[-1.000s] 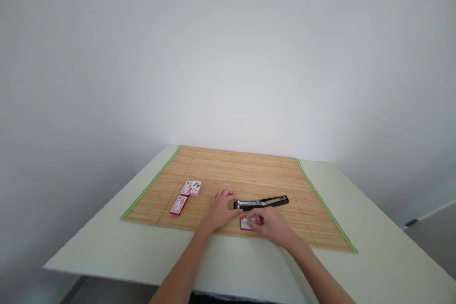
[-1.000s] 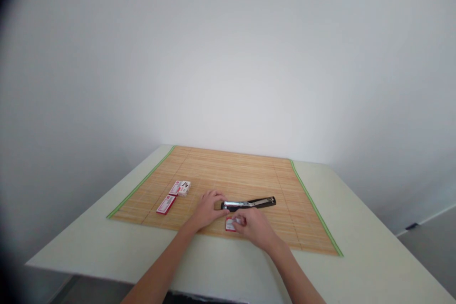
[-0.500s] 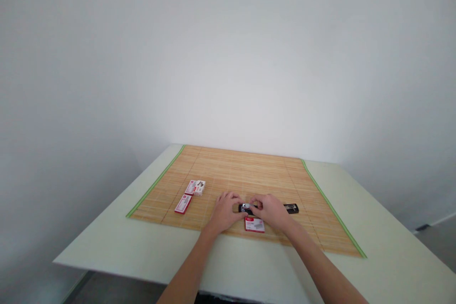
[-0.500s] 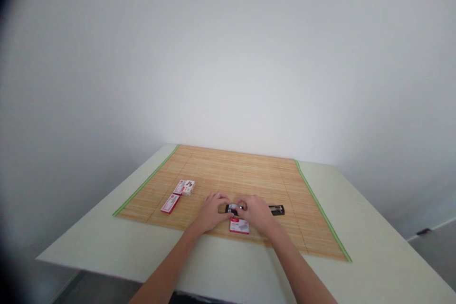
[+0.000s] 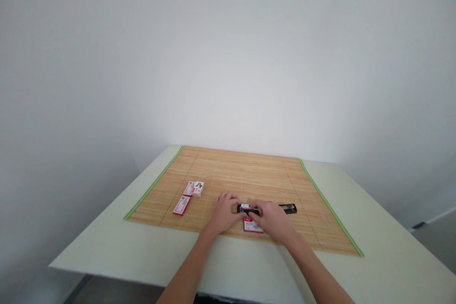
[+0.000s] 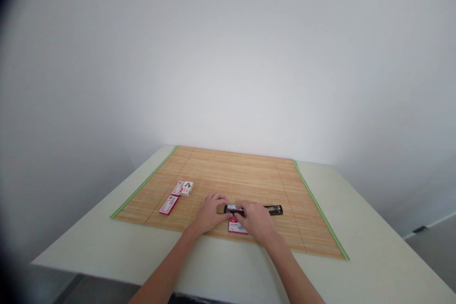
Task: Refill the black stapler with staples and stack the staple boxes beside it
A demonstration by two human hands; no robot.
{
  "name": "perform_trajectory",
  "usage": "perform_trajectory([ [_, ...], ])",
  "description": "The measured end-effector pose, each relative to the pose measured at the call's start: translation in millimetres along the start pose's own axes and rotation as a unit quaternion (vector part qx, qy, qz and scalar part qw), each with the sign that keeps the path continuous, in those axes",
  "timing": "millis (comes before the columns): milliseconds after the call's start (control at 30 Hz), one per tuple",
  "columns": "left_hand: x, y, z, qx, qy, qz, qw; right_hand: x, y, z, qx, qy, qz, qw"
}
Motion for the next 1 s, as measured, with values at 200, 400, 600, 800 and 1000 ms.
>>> perform_trajectory([
  [200, 2.5, 0, 1, 0.005, 0.005, -0.003, 1.000, 35, 8, 78, -0.162, -0.086, 0.153, 0.971],
  [400, 3.3, 0, 3, 0.006, 0.012, 0.005, 1.000, 10, 18, 120, -0.251, -0.347, 0.050, 0.902],
  [600, 2.4, -1, 2, 0.004, 0.006, 0.006, 1.000, 19, 1, 69, -0.127, -0.355, 0.116, 0.919],
  [800, 2.0, -1, 2, 0.007, 0.002, -0.004, 1.000, 22, -16, -10, -0.044, -0.065, 0.091, 0.993],
  [1000, 4.8, 0, 5, 0.006, -0.002, -0.010, 1.000, -1, -21, -46, -0.004, 0.087, -0.008, 0.996],
])
Point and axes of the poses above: each hand's wrist, its own y-axis away from the middle knuckle, its own x-axis out of the back of the hand, z = x × y, the point moved 1 cm from there along -y, towards the middle knuckle, and after that the axes turned 15 degrees about -x, right-handed, at the moved point
